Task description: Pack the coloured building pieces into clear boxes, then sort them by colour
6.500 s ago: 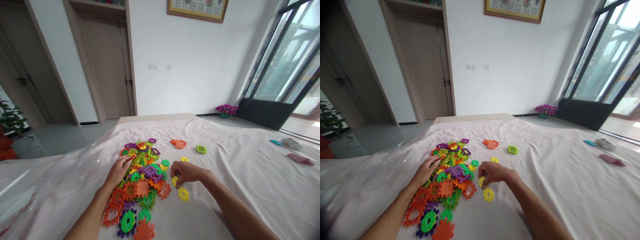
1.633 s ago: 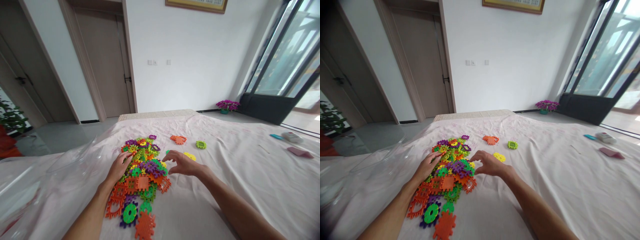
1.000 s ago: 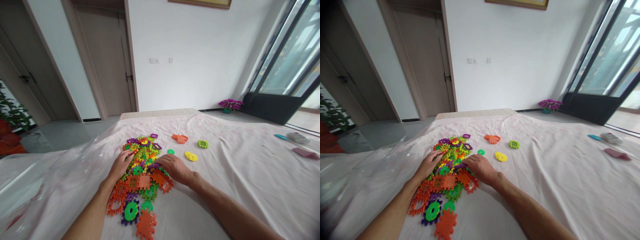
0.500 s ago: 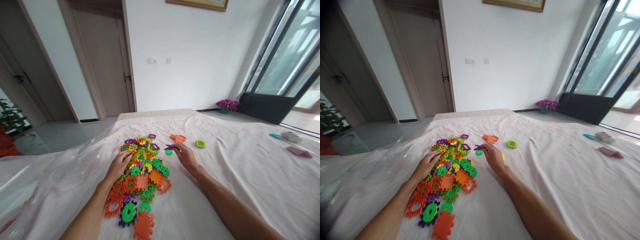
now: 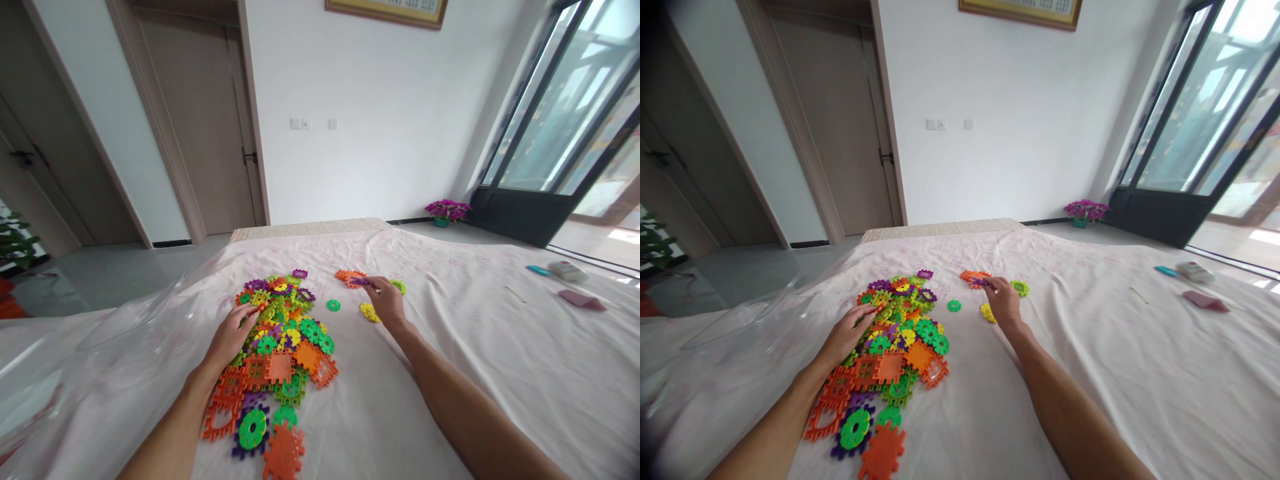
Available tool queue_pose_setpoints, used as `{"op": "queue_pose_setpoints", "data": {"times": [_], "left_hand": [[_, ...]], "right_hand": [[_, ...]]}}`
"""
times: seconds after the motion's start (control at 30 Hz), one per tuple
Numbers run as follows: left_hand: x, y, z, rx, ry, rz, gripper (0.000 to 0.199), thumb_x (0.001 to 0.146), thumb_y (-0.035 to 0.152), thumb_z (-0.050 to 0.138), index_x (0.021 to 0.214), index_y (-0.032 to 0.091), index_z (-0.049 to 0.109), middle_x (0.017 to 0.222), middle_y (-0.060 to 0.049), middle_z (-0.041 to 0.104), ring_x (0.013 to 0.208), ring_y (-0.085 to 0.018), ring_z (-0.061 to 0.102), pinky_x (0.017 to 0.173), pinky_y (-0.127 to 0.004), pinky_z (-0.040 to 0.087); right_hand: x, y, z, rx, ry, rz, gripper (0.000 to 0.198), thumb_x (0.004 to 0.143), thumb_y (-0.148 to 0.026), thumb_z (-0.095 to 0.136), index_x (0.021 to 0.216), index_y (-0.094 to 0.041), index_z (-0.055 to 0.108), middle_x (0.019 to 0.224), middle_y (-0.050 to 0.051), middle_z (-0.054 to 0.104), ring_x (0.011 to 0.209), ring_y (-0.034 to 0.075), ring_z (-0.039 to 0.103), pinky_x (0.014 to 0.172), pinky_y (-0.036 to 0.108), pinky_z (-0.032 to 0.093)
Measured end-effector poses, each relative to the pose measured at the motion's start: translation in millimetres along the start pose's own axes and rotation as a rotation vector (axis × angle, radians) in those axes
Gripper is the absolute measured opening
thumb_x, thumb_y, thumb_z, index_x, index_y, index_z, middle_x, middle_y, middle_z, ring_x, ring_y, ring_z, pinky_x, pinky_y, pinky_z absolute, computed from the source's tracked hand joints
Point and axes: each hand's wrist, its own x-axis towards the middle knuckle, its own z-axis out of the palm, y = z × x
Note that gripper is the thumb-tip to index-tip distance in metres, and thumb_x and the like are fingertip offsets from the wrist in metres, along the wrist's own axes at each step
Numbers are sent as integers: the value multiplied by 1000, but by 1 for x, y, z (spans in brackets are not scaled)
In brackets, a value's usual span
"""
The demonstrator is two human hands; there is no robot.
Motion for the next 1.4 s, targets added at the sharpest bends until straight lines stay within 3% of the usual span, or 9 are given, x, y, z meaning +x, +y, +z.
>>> {"op": "queue_pose_setpoints", "data": {"times": [0.27,0.47,0.73,0.83,1.0,1.13,1.23,1.33,1.4], "left_hand": [[1,-3,2,-10,-12,5,46,89,51,44,115,20,65,131,-9,57,126,-24,50,111,-42,34],[1,-3,1,-22,1,20,44,88,51,45,112,22,66,128,-9,59,124,-23,51,110,-42,35],[1,-4,2,-17,-3,11,45,88,52,44,112,22,66,129,-8,59,125,-24,51,110,-42,35],[1,-4,1,-13,-11,2,45,88,52,45,113,22,66,131,-8,57,126,-24,50,111,-42,34],[1,-4,1,-16,-8,10,44,88,52,45,113,22,66,130,-8,58,126,-24,49,111,-42,34],[1,-6,2,-22,-7,-3,44,88,52,45,113,22,65,131,-9,57,127,-24,49,111,-43,34],[1,-6,3,-28,-10,-13,45,87,52,46,114,22,66,132,-9,57,128,-24,48,112,-43,32],[1,-4,3,-34,-12,-16,46,87,52,46,114,21,66,132,-9,57,128,-24,48,112,-43,32],[1,-3,3,-37,-10,-14,46,87,52,46,113,20,66,132,-9,57,127,-24,49,112,-43,32]], "right_hand": [[23,57,-19,-44,154,279,41,82,-43,54,110,-19,71,104,6,72,91,24,65,83,32,48],[51,70,-19,-155,202,298,43,84,-38,49,112,-14,70,108,11,69,97,26,63,91,34,44],[56,79,-16,-378,-126,284,45,84,-38,49,124,-22,62,132,9,57,110,28,59,90,37,44],[45,79,-16,-501,-167,269,57,81,-44,53,135,-25,52,138,11,52,116,32,54,94,43,40],[40,87,-25,-572,-232,301,61,81,-31,49,141,-20,44,133,15,54,117,32,52,92,41,40],[44,92,-35,-673,-182,302,62,78,-24,50,140,-18,44,131,17,54,118,33,49,94,45,35],[45,87,-32,-709,-190,185,60,79,-22,50,139,-20,47,134,15,53,120,32,46,98,44,31],[45,81,-19,-699,-305,20,53,84,-28,49,136,-27,50,141,7,49,126,28,40,108,44,21],[46,81,-11,-713,-388,-8,47,88,-31,45,134,-29,53,142,4,48,131,26,37,112,47,12]]}}
